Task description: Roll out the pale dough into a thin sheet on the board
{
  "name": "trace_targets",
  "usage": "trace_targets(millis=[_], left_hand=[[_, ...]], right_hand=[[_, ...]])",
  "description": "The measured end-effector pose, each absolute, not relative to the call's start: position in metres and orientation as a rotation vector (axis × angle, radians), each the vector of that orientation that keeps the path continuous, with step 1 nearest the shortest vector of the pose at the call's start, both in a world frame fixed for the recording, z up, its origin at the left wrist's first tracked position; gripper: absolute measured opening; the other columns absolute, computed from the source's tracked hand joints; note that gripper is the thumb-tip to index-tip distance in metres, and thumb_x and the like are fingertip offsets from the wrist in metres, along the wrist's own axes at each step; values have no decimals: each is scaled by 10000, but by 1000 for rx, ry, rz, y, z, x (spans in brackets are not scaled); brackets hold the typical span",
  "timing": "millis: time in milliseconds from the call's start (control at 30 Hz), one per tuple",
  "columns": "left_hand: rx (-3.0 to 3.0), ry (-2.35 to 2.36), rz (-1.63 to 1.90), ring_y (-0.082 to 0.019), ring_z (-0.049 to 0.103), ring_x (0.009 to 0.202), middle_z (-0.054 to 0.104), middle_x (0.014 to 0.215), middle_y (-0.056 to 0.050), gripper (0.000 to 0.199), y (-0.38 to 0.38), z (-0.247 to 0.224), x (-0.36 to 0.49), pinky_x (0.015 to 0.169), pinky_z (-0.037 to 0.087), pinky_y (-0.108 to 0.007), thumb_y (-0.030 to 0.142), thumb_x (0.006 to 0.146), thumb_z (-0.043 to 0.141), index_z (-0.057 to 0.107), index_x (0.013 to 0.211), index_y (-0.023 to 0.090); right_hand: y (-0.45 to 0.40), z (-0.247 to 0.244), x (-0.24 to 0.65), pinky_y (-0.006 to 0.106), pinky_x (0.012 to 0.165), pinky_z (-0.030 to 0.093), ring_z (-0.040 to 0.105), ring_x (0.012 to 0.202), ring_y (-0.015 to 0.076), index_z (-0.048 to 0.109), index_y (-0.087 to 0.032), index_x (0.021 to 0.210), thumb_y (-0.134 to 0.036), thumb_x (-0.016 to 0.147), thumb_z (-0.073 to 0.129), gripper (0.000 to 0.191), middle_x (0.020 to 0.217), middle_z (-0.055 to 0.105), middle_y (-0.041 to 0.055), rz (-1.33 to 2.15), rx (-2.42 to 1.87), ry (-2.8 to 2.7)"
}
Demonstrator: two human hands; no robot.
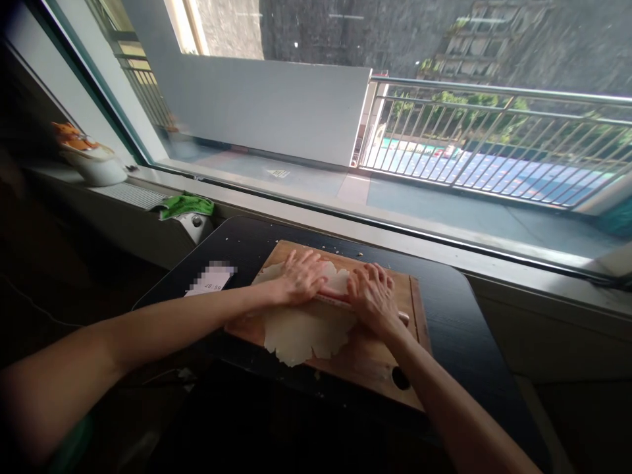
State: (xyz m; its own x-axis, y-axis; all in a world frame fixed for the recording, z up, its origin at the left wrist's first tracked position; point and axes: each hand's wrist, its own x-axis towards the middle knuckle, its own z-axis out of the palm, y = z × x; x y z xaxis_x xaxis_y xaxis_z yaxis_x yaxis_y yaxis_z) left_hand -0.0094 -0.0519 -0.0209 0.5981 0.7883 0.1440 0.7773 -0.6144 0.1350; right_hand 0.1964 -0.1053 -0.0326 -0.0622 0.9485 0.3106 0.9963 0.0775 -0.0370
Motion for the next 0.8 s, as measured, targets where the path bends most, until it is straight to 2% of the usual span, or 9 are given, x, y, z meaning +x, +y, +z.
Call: trace_targets(millis=[133,333,400,533,667,800], left_hand=[[2843,1217,289,-294,348,1465,447,1567,-81,514,-73,-30,-22,1201,231,-573,452,1005,379,479,1476,270],[2604,1512,286,-322,306,1484,413,1582,-124,507,-4,-12,12,1198,212,-617,384,1008,373,481,1467,200],[2590,1523,306,-322,320,1476,433,1566,-132,496,-2,-11,13,1193,222,-621,368,1007,373,493,1455,192],[2703,1280,300,-315,447,1383,532,1492,-91,492,-43,-25,-8,1166,292,-596,420,1005,371,519,1441,244],[2778,1236,313,-327,394,1425,494,1528,-92,506,-49,-29,-13,1181,264,-588,437,1001,384,522,1447,240],[2689,1435,385,-314,371,1438,509,1510,-109,463,-2,-16,10,1192,241,-592,375,1006,385,560,1398,201]], right_hand=[[-134,-47,195,501,1132,313,393,1401,312,664,-192,1232,-311,1005,363,394,1362,611,136,-433,-1791,-2154],[-59,-18,198,502,1035,398,491,1272,327,619,-135,1293,-365,967,387,462,1312,607,188,-123,-2218,-1883],[-56,-17,199,495,1019,405,494,1257,323,612,-143,1297,-366,962,377,467,1318,596,186,-128,-2216,-1858],[-103,-39,198,481,1060,365,448,1321,296,623,-231,1274,-338,984,348,414,1345,605,126,-273,-1932,-2094],[-114,-44,197,500,1129,283,396,1383,302,616,-204,1301,-316,1003,327,430,1382,592,135,-373,-1894,-2119],[-59,-27,200,498,1083,347,464,1314,307,620,-180,1291,-332,981,370,427,1348,603,157,-273,-2093,-1957]])
